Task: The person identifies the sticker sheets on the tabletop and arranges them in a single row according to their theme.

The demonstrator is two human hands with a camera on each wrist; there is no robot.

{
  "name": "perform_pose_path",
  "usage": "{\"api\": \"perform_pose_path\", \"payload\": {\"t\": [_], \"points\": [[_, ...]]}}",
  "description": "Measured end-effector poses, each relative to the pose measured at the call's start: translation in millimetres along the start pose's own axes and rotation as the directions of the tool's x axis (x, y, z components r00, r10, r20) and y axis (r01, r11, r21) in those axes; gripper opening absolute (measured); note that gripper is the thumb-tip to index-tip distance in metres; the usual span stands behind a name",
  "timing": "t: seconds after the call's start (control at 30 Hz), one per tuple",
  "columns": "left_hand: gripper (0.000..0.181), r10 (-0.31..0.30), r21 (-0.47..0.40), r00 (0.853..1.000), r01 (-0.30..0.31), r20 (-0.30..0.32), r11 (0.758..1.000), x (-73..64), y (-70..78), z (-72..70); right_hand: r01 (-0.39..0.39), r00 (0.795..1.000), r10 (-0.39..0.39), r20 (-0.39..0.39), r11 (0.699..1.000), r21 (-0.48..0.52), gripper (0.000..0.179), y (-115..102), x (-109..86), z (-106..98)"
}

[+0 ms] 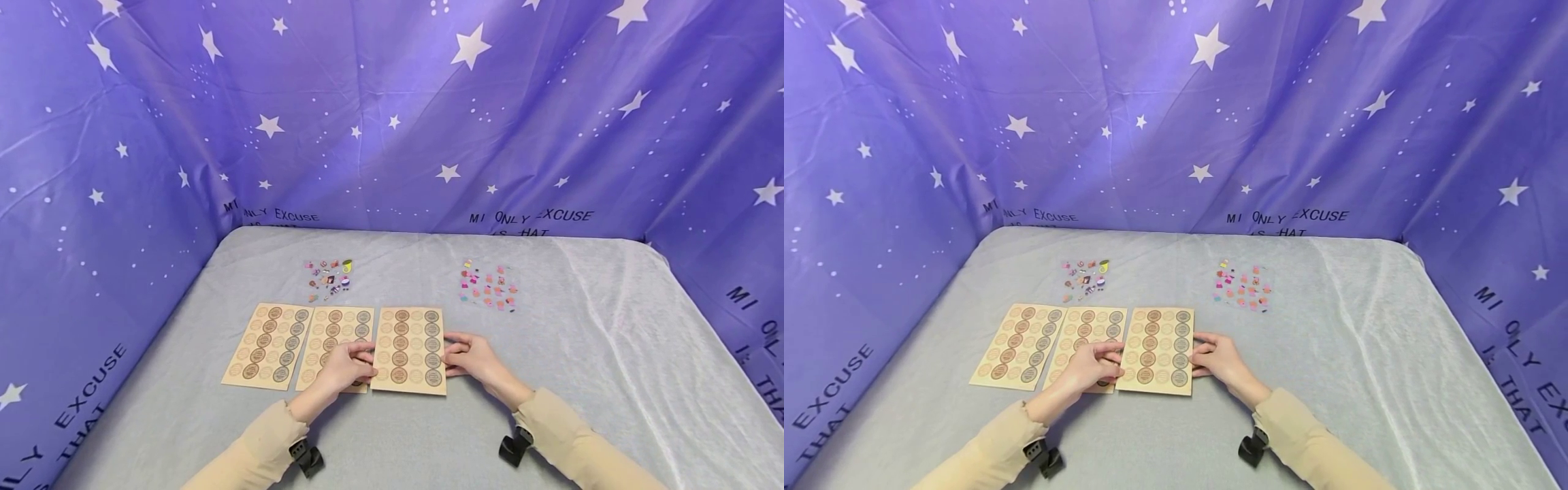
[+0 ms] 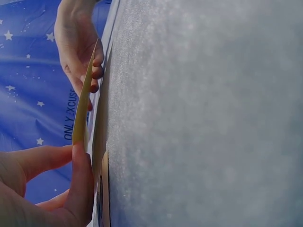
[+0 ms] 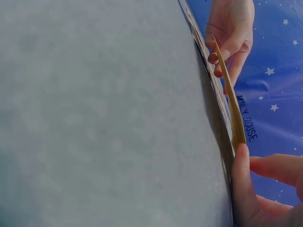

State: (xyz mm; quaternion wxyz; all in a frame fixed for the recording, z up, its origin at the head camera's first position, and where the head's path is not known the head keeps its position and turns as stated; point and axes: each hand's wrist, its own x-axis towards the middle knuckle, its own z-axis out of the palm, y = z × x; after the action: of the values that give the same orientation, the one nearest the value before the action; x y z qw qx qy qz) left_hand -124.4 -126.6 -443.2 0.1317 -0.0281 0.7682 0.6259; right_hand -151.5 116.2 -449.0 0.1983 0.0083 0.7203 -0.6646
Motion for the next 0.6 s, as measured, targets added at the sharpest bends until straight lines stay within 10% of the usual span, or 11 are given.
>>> {"api": "perform_pose_path", "payload": {"t": [0.6], "points": [[0.050, -0.005, 0.023, 0.999, 0.004, 0.031, 1.000, 1.6, 0.2, -0.7, 0.015, 0.999, -0.012, 0.029, 0.994, -0.104, 0.049, 1.0, 1.2, 0.8]]}}
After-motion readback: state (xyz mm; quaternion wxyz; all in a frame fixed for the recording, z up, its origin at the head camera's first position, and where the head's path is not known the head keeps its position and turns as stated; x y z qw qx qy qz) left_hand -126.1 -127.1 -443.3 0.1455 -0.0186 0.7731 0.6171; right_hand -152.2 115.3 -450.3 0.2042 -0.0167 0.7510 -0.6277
